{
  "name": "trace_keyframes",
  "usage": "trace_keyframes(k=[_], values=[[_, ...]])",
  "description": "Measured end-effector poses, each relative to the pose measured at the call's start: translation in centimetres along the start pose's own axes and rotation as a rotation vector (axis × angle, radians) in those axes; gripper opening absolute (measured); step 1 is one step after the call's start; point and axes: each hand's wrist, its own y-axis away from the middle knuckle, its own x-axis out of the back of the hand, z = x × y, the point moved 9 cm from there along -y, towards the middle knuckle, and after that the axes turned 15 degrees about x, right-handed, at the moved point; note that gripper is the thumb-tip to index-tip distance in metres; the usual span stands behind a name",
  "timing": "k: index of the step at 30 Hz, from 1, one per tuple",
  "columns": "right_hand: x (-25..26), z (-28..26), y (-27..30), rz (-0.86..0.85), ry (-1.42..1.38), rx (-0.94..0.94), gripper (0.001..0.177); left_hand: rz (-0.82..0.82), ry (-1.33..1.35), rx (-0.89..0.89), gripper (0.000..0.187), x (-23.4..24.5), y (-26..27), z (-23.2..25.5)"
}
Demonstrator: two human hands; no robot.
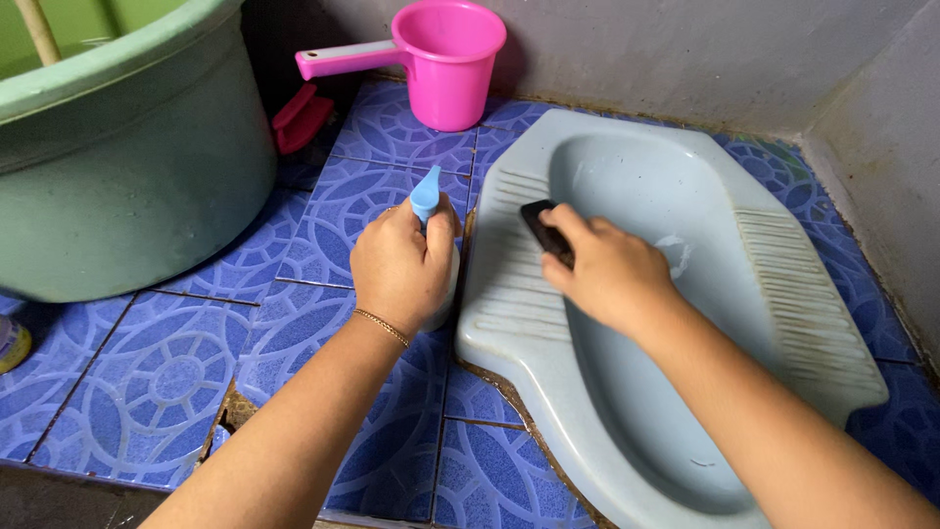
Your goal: The person scrubs a squat toilet with a black scrubbing pad while holding a blue pump bottle. They clean the footrests and the inner bowl of the toilet throughout the video.
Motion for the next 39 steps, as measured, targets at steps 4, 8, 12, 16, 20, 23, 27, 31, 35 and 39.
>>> trace_keyframes(k=[4,8,12,16,20,23,27,31,35,39], values=[[-0.7,-2.9,1.5,0.011,-0.011,0.117,0.048,0.007,0.033,-0.033,0.028,0.1,0.2,0.1],[-1.6,-5.5,4.4,-0.049,-0.044,0.217,0.059,0.020,0.024,-0.041,0.028,0.1,0.0,0.0],[0.5,-1.9,2.9,0.012,-0.015,0.057,0.050,0.001,0.020,-0.004,0.029,-0.1,0.1,-0.2],[-0.2,-4.9,4.9,0.044,-0.017,0.214,0.047,0.015,0.002,-0.020,0.029,-0.2,0.1,-0.2],[-1.0,-5.6,6.6,-0.047,0.018,0.195,0.058,0.029,-0.001,-0.023,0.029,-0.2,-0.1,-0.4],[0.5,-3.5,5.4,0.018,0.043,0.091,0.051,0.026,0.001,-0.018,0.029,-0.3,-0.1,-0.4],[-0.5,-5.7,6.6,-0.037,-0.008,0.183,0.054,0.026,0.004,-0.012,0.029,-0.3,-0.1,-0.3],[-0.5,-6.7,7.2,-0.029,-0.040,0.258,0.057,0.034,-0.003,-0.032,0.029,-0.2,0.0,-0.3],[0.8,-3.1,5.5,-0.015,0.058,0.074,0.054,0.024,0.011,-0.008,0.030,-0.1,0.0,-0.3],[-0.9,-6.8,7.0,-0.039,0.033,0.286,0.057,0.031,0.009,-0.029,0.029,0.2,0.1,0.1]])
